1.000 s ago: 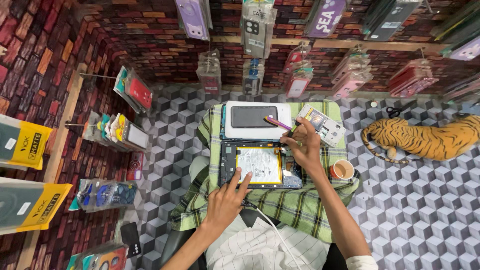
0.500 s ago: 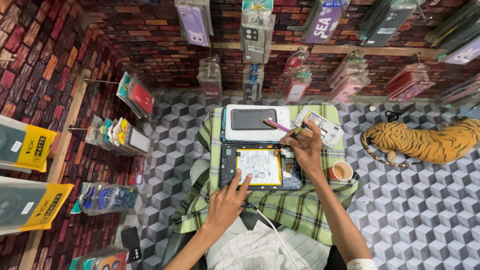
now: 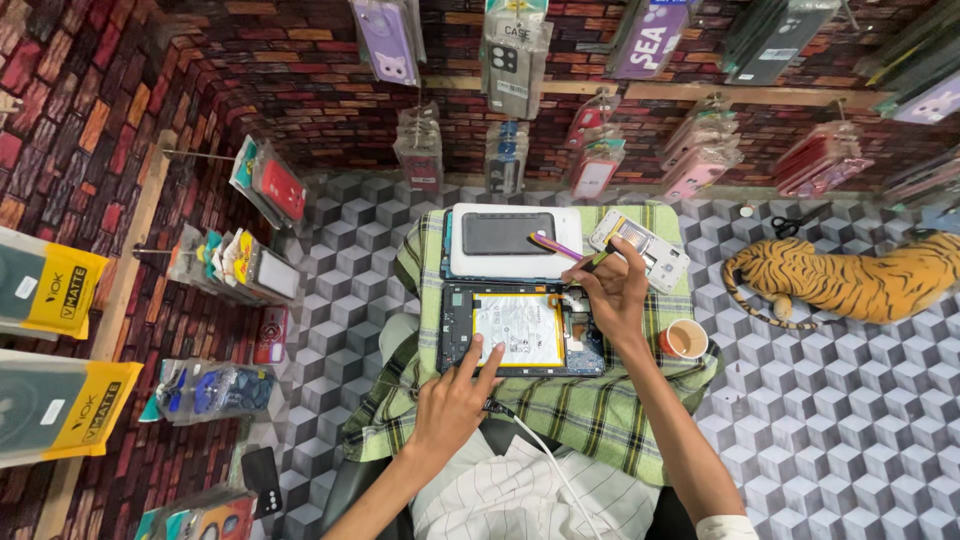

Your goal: The person uses a soldering iron and a plastic pry tool to work on the internal components of a disassembled smartphone. They heat and pry at connectors and the battery area while the phone remains open on the table.

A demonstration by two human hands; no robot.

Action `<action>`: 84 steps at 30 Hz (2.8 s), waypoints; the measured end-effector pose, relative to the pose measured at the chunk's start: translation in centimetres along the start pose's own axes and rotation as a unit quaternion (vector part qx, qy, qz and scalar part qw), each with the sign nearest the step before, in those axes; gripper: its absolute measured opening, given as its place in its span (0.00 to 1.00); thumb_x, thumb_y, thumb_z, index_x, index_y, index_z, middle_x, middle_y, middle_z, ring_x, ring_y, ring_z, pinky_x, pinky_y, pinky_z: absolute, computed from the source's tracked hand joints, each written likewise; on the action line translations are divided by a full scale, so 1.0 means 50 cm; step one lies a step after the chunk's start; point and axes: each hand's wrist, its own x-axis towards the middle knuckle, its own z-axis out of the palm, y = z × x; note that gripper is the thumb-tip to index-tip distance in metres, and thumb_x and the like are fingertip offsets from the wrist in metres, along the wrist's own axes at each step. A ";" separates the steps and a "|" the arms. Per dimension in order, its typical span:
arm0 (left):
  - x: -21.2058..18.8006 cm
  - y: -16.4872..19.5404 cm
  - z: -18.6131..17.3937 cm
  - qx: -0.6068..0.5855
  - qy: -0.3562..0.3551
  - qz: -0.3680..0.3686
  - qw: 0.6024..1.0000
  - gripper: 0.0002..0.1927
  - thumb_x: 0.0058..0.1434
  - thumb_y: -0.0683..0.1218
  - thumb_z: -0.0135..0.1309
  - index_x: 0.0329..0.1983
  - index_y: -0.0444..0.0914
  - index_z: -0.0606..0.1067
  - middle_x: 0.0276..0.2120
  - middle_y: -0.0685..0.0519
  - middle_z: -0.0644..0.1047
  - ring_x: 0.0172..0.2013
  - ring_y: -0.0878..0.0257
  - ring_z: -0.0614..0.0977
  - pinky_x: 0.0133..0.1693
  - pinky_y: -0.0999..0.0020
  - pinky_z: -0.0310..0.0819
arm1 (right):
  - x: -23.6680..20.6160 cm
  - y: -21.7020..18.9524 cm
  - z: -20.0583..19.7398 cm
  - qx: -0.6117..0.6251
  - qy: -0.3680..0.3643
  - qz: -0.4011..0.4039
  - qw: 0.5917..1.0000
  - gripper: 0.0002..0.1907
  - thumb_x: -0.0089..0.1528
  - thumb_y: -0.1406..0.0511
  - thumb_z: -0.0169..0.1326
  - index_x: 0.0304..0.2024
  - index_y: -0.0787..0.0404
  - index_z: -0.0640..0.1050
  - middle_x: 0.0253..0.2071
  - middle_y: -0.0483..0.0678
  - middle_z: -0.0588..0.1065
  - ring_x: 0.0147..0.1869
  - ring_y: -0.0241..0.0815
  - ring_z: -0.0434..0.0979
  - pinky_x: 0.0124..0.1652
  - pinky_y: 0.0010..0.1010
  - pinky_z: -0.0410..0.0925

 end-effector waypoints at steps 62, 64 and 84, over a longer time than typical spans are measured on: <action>-0.003 0.005 -0.008 0.008 -0.006 -0.007 1.000 0.27 0.61 0.47 0.62 0.64 0.40 0.74 0.59 0.38 0.75 0.25 0.59 0.82 0.25 0.67 0.77 | -0.003 0.011 -0.012 -0.051 -0.071 -0.008 0.996 0.38 0.65 0.82 0.55 0.71 0.51 0.59 0.41 0.55 0.82 0.44 0.44 0.86 0.44 0.34 0.79; -0.004 0.005 -0.008 0.007 -0.006 -0.006 1.000 0.27 0.61 0.48 0.62 0.64 0.40 0.74 0.59 0.38 0.75 0.26 0.59 0.82 0.25 0.67 0.77 | -0.003 0.007 -0.013 0.017 -0.101 -0.013 0.995 0.37 0.66 0.83 0.50 0.72 0.50 0.58 0.44 0.58 0.81 0.49 0.49 0.86 0.50 0.39 0.80; -0.002 0.007 -0.012 0.006 -0.004 -0.005 1.000 0.28 0.61 0.48 0.62 0.65 0.40 0.73 0.60 0.38 0.74 0.26 0.58 0.82 0.24 0.66 0.77 | -0.005 -0.001 -0.009 0.108 -0.099 0.007 0.989 0.38 0.65 0.85 0.50 0.71 0.51 0.59 0.49 0.59 0.77 0.57 0.52 0.82 0.53 0.42 0.79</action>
